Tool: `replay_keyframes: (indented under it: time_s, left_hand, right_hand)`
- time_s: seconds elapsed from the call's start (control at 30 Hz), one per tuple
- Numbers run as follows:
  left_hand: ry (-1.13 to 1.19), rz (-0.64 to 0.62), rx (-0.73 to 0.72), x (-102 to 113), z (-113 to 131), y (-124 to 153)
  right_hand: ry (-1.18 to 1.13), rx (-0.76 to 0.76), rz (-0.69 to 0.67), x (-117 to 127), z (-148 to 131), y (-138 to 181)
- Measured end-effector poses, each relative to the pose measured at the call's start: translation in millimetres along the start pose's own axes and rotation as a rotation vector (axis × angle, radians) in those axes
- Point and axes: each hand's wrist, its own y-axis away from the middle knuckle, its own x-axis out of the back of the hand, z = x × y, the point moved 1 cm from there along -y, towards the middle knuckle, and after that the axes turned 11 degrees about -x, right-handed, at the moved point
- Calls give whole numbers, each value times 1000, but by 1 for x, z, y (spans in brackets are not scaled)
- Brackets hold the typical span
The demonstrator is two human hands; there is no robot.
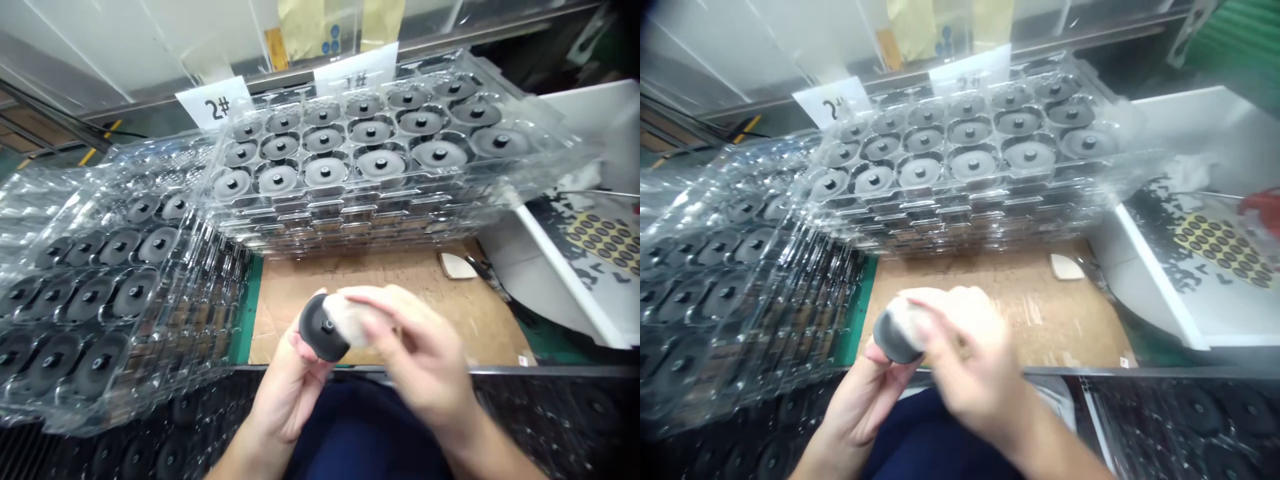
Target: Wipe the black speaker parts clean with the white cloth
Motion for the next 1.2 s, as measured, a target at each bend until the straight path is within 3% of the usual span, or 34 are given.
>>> replay_keyframes:
  time_s: [0.1, 0.2, 0.23, 0.37, 0.43, 0.5, 0.53, 0.6, 0.67, 0.7, 0.77, 0.83, 0.87, 1.03, 1.1, 1.2]
  left_hand:
    - [-13, 17, 52, 5, 0, 1]
    - [-66, 96, 32, 11, -2, 2]
    - [-82, 99, 27, 12, -3, 2]
    - [-71, 48, 66, 10, -6, 5]
    - [-47, 54, 72, 12, -2, 6]
    - [-44, 61, 87, 15, 4, 8]
    - [-45, 57, 104, 16, 5, 9]
    - [-35, 44, 135, 15, 6, 10]
    - [-5, 13, 161, 11, 5, 10]
    - [3, -2, 172, 7, 4, 10]
    - [1, -46, 200, 1, 5, 10]
    - [-20, -86, 219, -2, 9, 12]
    - [-31, -93, 234, -2, 11, 13]
    - [38, -101, 293, 6, 17, 18]
    - [61, -129, 278, 9, 17, 18]
    - [55, -166, 284, 12, 16, 16]
  right_hand:
    - [43, 154, -94, -10, -26, -2]
    - [71, 66, -317, -18, -24, -4]
    - [92, 44, -321, -20, -21, -6]
    - [198, 132, -78, -23, -18, -12]
    - [140, 173, -208, -21, -18, -8]
    - [104, 113, -375, -13, -17, 0]
    - [128, 64, -384, -9, -16, 2]
    - [251, 12, -268, -1, -17, 4]
    - [352, 110, -156, 2, -21, -2]
    - [356, 212, -173, 2, -24, -7]
    - [277, 402, -325, 2, -26, -19]
    - [195, 442, -449, 5, -21, -29]
    - [186, 404, -444, 7, -17, -31]
    - [114, 39, -163, 5, 30, -12]
    - [103, -91, -134, -8, 59, 3]
    - [174, -143, -149, -22, 91, 18]
